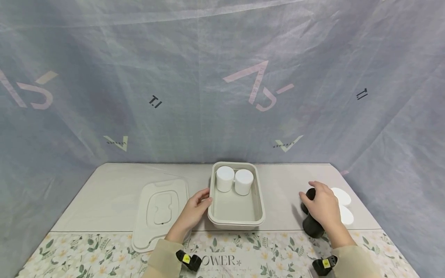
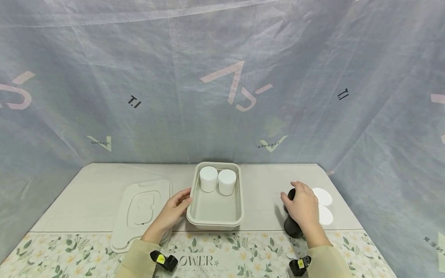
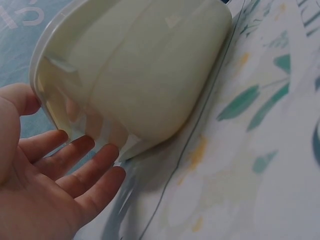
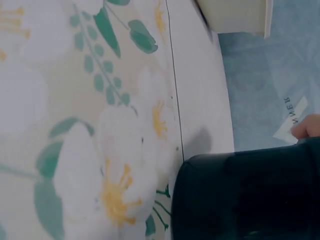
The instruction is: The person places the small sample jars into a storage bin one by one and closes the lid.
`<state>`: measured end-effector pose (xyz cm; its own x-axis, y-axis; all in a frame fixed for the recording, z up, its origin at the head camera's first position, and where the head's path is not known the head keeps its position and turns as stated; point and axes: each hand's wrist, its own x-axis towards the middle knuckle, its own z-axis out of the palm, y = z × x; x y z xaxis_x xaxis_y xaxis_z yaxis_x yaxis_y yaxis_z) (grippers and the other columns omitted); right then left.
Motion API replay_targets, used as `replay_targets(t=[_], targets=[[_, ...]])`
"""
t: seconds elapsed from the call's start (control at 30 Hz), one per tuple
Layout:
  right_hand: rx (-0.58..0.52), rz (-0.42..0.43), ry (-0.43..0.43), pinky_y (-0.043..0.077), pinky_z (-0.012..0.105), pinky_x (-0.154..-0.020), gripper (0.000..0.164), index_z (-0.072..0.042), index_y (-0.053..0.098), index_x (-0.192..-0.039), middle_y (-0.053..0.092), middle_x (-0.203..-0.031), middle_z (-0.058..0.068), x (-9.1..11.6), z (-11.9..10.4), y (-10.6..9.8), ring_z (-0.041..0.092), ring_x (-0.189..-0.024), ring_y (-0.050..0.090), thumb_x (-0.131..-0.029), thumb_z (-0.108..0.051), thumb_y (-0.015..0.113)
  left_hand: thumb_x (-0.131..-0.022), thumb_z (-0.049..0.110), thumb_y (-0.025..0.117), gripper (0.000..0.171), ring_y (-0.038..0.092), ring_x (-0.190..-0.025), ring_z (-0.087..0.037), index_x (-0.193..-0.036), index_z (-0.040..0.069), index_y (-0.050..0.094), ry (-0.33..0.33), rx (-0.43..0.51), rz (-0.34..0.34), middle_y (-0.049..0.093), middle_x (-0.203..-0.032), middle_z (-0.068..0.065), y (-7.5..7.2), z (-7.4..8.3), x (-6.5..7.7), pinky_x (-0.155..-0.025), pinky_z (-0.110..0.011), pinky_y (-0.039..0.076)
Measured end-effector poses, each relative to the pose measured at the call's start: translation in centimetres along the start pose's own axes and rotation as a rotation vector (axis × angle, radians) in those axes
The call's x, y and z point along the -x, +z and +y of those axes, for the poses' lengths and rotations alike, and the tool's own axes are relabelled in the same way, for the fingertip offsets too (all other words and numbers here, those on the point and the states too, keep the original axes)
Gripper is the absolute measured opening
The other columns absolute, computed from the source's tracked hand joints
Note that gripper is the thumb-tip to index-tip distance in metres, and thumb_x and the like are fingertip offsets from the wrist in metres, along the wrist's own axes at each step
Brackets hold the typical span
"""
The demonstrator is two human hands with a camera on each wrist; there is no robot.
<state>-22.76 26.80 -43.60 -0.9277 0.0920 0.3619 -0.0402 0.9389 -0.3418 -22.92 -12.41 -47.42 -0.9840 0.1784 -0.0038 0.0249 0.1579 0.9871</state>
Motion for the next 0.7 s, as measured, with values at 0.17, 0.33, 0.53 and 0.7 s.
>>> replay_targets(t=[0.17, 0.33, 0.53, 0.7], targets=[[0.052, 0.016, 0.054, 0.037, 0.065, -0.089, 0.051, 0.003, 0.054, -0.126, 0.052, -0.126, 0.03, 0.13, -0.13, 0.23, 0.05, -0.11, 0.047, -0.087, -0.03, 0.06, -0.097, 0.028, 0.053, 0.047, 0.054, -0.122, -0.029, -0.141, 0.012, 0.044, -0.017, -0.017, 0.018, 0.052, -0.135, -0.012, -0.04, 0.03, 0.1, -0.098, -0.035, 0.049], [0.085, 0.022, 0.118, 0.036, 0.063, -0.083, 0.053, 0.0, 0.054, -0.126, 0.055, -0.122, 0.029, 0.16, -0.14, 0.21, 0.049, -0.105, 0.047, -0.085, -0.033, 0.059, -0.097, 0.028, 0.053, 0.048, 0.054, -0.121, -0.029, -0.141, 0.011, 0.043, -0.027, -0.014, 0.023, 0.052, -0.135, -0.012, -0.1, 0.07, 0.14, -0.097, -0.033, 0.051], [0.097, 0.007, 0.154, 0.035, 0.061, -0.08, 0.056, -0.001, 0.054, -0.125, 0.055, -0.121, 0.028, 0.02, -0.15, 0.01, 0.048, -0.105, 0.046, -0.081, -0.035, 0.061, -0.097, 0.029, 0.053, 0.049, 0.055, -0.12, -0.028, -0.141, 0.01, 0.043, -0.013, -0.006, 0.02, 0.052, -0.135, -0.012, -0.05, 0.0, -0.04, -0.095, -0.032, 0.052], [0.068, 0.012, 0.138, 0.034, 0.059, -0.078, 0.055, 0.001, 0.055, -0.123, 0.057, -0.118, 0.03, 0.03, 0.05, 0.04, 0.048, -0.102, 0.048, -0.08, -0.032, 0.062, -0.097, 0.029, 0.053, 0.048, 0.056, -0.119, -0.028, -0.14, 0.01, 0.044, -0.007, -0.028, 0.027, 0.052, -0.134, -0.013, 0.08, -0.03, -0.17, -0.094, -0.03, 0.052]])
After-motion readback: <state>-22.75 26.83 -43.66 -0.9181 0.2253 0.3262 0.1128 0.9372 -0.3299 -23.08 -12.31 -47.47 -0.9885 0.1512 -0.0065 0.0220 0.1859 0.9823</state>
